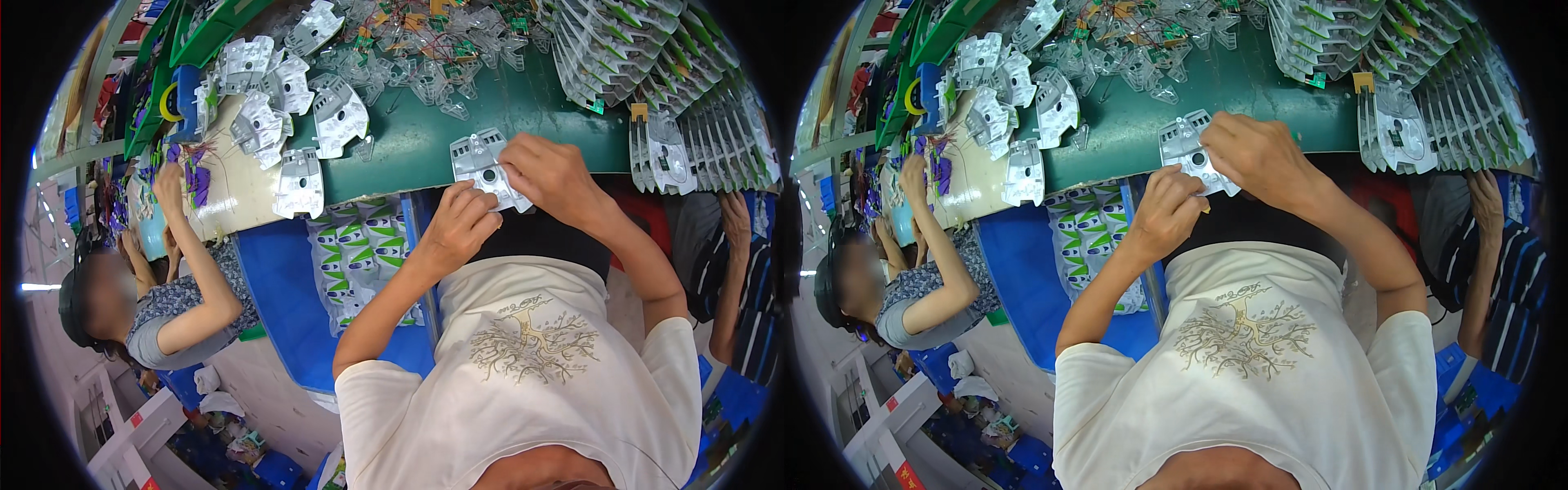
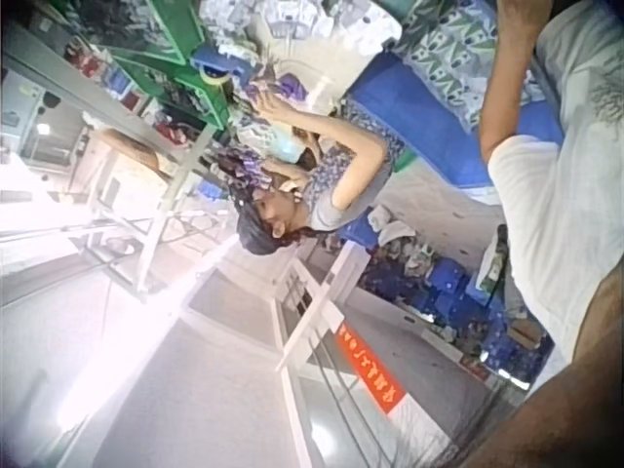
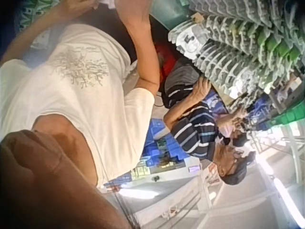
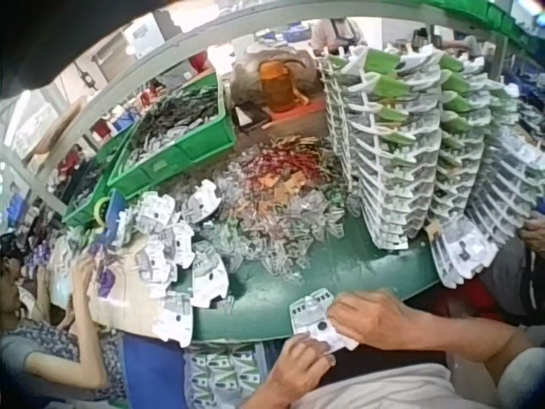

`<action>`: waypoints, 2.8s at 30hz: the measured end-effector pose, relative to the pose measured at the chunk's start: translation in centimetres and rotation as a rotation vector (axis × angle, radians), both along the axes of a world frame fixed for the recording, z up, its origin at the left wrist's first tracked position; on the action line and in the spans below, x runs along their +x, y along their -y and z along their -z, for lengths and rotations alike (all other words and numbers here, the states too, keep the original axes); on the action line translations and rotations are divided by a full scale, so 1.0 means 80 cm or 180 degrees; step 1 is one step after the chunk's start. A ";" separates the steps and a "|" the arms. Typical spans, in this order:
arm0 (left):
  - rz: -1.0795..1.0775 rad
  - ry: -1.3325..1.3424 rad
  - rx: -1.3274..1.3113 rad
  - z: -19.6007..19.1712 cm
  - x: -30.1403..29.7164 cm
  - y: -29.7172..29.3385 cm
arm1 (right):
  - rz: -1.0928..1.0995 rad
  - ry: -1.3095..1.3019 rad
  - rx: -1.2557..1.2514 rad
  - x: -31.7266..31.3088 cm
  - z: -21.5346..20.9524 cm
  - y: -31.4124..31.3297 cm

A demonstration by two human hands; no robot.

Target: Assembling small plastic and electronic components at a factory workbench.

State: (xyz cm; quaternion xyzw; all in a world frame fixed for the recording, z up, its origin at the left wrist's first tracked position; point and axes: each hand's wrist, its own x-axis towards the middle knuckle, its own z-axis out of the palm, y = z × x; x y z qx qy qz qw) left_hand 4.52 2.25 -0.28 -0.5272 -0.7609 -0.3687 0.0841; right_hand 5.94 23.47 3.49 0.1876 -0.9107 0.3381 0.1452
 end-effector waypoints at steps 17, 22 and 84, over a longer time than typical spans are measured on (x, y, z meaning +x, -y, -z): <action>-0.1789 -0.0030 0.0098 -0.013 -0.148 -0.044 | -0.0238 0.0359 0.0855 0.010 -0.011 0.013; -0.1666 0.0935 -0.0651 -0.058 -0.109 -0.020 | -0.0178 0.0442 0.0897 0.011 -0.011 0.009; -0.0172 0.1128 -0.0051 -0.005 -0.046 -0.007 | 0.0166 0.0086 -0.0694 0.063 -0.001 0.021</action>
